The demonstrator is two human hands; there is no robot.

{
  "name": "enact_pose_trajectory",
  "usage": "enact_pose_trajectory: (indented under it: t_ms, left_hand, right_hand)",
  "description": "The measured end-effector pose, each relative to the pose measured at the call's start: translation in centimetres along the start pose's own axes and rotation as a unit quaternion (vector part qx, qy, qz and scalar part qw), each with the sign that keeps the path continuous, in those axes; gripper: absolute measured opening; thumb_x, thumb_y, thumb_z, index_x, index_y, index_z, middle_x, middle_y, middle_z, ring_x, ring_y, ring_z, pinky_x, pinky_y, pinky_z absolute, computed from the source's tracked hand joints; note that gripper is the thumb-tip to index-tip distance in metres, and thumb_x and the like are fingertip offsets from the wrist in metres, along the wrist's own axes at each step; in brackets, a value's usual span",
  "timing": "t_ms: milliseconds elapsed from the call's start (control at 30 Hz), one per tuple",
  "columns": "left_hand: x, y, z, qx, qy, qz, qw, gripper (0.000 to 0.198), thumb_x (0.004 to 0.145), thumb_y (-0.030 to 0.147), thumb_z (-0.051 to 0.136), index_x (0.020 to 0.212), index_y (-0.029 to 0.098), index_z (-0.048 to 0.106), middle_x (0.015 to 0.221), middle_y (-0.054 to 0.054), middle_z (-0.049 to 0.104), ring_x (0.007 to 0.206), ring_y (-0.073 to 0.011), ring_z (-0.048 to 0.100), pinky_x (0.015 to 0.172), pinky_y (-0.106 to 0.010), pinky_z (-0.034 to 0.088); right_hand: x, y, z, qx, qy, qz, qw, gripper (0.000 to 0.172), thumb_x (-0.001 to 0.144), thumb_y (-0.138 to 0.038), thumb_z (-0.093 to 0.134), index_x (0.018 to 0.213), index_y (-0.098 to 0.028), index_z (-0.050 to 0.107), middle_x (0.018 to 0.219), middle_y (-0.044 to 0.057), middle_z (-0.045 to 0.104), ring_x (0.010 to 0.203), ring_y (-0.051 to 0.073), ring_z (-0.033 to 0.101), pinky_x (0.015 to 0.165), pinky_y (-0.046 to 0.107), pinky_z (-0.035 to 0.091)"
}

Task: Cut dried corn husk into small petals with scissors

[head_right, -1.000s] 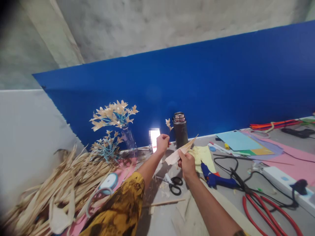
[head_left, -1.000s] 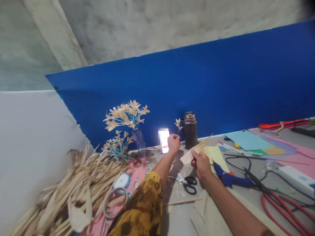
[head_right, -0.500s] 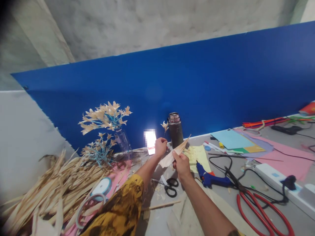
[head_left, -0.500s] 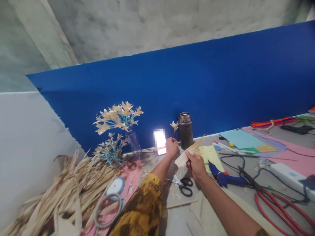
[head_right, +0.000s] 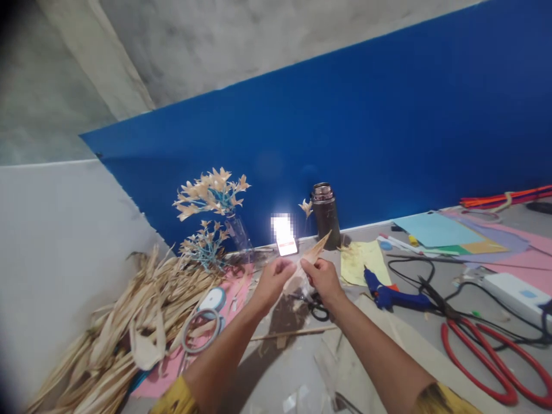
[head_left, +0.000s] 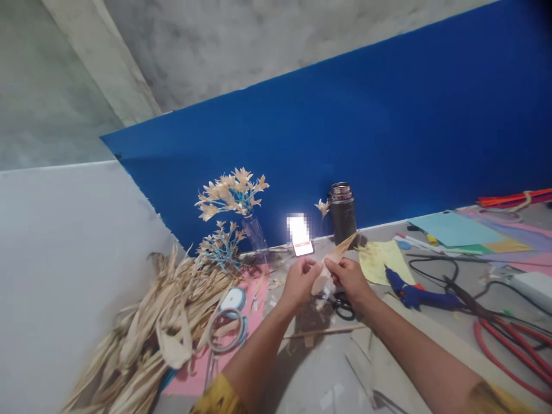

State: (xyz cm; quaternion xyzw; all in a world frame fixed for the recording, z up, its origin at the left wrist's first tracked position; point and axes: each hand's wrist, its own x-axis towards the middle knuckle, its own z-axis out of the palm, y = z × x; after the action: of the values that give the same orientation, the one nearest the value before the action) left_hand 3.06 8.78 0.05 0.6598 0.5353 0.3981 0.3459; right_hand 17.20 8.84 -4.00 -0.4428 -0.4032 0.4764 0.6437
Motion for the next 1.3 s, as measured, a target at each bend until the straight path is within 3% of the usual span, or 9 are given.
enact_pose_trajectory:
  t_ms: [133, 367, 533, 667, 767, 933, 1067, 1300]
  left_hand:
    - [-3.6, -1.8, -1.2, -0.008, -0.038, -0.031, 0.999, 0.034, 0.081, 0.044, 0.057, 0.059, 0.019, 0.049, 0.051, 0.004, 0.047, 0.048, -0.0112, 0.044, 0.050, -0.024, 0.033]
    - [-4.2, -2.8, -0.9, -0.027, -0.004, -0.001, 1.000, 0.023, 0.078, 0.034, 0.055, 0.063, 0.019, 0.048, 0.060, 0.005, 0.043, 0.062, -0.0111, 0.041, 0.057, -0.023, 0.031]
    - [-4.1, -2.8, -0.3, -0.071, -0.023, -0.025, 0.997, 0.013, 0.074, 0.028, 0.059, 0.067, 0.018, 0.054, 0.059, 0.005, 0.045, 0.058, -0.0107, 0.042, 0.055, -0.023, 0.033]
    - [-4.5, -2.8, 0.1, -0.102, 0.001, -0.044, 0.994, 0.012, 0.075, 0.028, 0.059, 0.070, 0.017, 0.057, 0.061, 0.004, 0.048, 0.056, -0.0100, 0.042, 0.053, -0.023, 0.033]
    - [-5.0, -3.1, 0.2, -0.110, 0.025, -0.054, 0.992, 0.016, 0.079, 0.032, 0.056, 0.070, 0.018, 0.056, 0.058, 0.004, 0.044, 0.051, -0.0093, 0.039, 0.050, -0.022, 0.032]
    - [-5.1, -3.8, -0.3, -0.097, 0.027, -0.029, 0.994, 0.032, 0.079, 0.036, 0.057, 0.055, 0.019, 0.046, 0.054, 0.004, 0.039, 0.053, -0.0093, 0.036, 0.049, -0.022, 0.026]
    - [-5.1, -3.9, -0.4, -0.084, 0.054, -0.021, 0.995, 0.035, 0.080, 0.033, 0.053, 0.051, 0.020, 0.038, 0.051, 0.004, 0.034, 0.052, -0.0096, 0.032, 0.049, -0.024, 0.023]
    - [-5.3, -3.8, 0.1, -0.055, 0.072, -0.003, 0.996, 0.034, 0.083, 0.031, 0.049, 0.052, 0.021, 0.039, 0.052, 0.003, 0.036, 0.054, -0.0118, 0.036, 0.051, -0.026, 0.024]
  right_hand:
    - [-2.1, -0.2, 1.4, -0.054, -0.054, -0.024, 0.997, 0.038, 0.060, -0.043, 0.083, 0.046, -0.018, 0.058, 0.040, -0.004, 0.048, 0.040, 0.010, 0.038, 0.041, 0.024, 0.028]
    - [-3.2, -1.0, 1.7, -0.117, -0.090, -0.093, 0.985, 0.027, 0.067, -0.039, 0.076, 0.052, -0.021, 0.064, 0.059, 0.001, 0.066, 0.067, 0.021, 0.061, 0.059, 0.027, 0.045]
    - [-3.0, -0.7, 1.3, -0.171, -0.077, -0.108, 0.976, 0.035, 0.073, -0.047, 0.072, 0.051, -0.022, 0.060, 0.052, 0.000, 0.059, 0.062, 0.021, 0.057, 0.055, 0.027, 0.041]
    - [-2.7, -0.8, 1.1, -0.205, -0.084, -0.105, 0.969, 0.044, 0.082, -0.052, 0.060, 0.050, -0.022, 0.058, 0.046, -0.001, 0.052, 0.049, 0.016, 0.048, 0.050, 0.026, 0.038]
    - [-2.6, -1.1, 1.0, -0.224, -0.110, -0.096, 0.964, 0.042, 0.080, -0.050, 0.063, 0.049, -0.022, 0.056, 0.043, -0.003, 0.050, 0.044, 0.014, 0.044, 0.046, 0.026, 0.035]
    - [-2.7, -1.1, 1.0, -0.256, -0.162, -0.106, 0.947, 0.028, 0.072, -0.044, 0.068, 0.058, -0.020, 0.063, 0.054, -0.002, 0.060, 0.054, 0.016, 0.052, 0.054, 0.027, 0.040]
    - [-2.8, -0.7, 1.0, -0.288, -0.147, -0.112, 0.940, 0.027, 0.075, -0.042, 0.064, 0.058, -0.021, 0.061, 0.055, -0.001, 0.059, 0.057, 0.017, 0.052, 0.056, 0.028, 0.039]
    - [-3.0, -0.8, 1.2, -0.332, -0.128, -0.144, 0.924, 0.031, 0.080, -0.043, 0.054, 0.056, -0.022, 0.056, 0.055, 0.001, 0.058, 0.059, 0.019, 0.053, 0.060, 0.030, 0.039]
